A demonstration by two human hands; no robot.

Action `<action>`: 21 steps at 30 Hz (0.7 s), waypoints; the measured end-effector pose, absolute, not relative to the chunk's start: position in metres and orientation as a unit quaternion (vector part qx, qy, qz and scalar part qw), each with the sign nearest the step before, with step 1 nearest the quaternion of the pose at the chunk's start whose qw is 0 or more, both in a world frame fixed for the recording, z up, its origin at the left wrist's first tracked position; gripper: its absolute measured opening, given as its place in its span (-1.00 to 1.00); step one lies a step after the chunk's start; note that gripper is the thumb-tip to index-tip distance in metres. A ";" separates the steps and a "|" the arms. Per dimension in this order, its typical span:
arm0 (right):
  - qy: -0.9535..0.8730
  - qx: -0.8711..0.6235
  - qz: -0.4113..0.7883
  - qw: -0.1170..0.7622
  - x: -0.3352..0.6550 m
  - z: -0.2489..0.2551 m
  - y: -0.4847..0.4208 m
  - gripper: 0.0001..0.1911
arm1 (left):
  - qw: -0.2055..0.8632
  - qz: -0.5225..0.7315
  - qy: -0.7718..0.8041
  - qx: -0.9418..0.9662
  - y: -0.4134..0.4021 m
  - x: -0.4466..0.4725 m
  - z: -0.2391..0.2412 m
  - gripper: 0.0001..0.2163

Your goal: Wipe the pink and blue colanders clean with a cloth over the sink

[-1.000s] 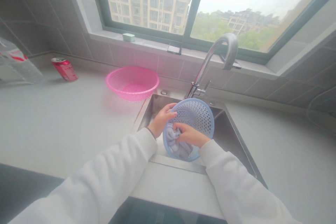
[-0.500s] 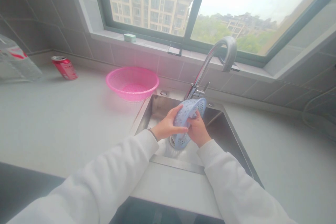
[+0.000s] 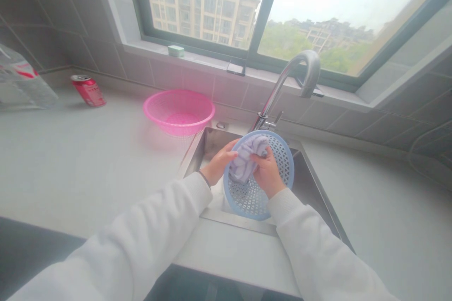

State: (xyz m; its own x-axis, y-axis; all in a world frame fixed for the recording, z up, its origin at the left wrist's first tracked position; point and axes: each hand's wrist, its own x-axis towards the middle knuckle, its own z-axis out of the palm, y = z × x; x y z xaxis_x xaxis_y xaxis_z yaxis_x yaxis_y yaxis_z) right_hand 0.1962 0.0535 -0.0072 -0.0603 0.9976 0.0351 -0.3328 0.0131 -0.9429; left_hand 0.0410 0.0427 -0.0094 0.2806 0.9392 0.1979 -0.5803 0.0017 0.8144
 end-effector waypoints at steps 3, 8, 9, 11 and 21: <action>-0.568 -0.408 0.572 0.429 0.194 -0.005 0.046 -0.60 | 0.664 0.578 0.243 0.407 0.043 0.038 -0.013 -0.48; -0.727 -0.398 0.511 0.225 0.194 -0.001 0.033 -0.79 | 0.652 0.584 0.253 0.413 0.043 0.028 -0.014 -0.51; -0.718 -0.401 0.518 0.234 0.194 -0.001 0.033 -0.78 | 0.655 0.573 0.251 0.424 0.043 0.028 -0.012 -0.49; -0.656 -0.411 0.547 0.318 0.195 -0.003 0.036 -0.72 | 0.663 0.550 0.249 0.442 0.041 0.030 -0.009 -0.43; -0.726 -0.386 0.522 0.227 0.196 -0.003 0.040 -0.77 | 0.649 0.548 0.261 0.459 0.044 0.032 -0.015 -0.41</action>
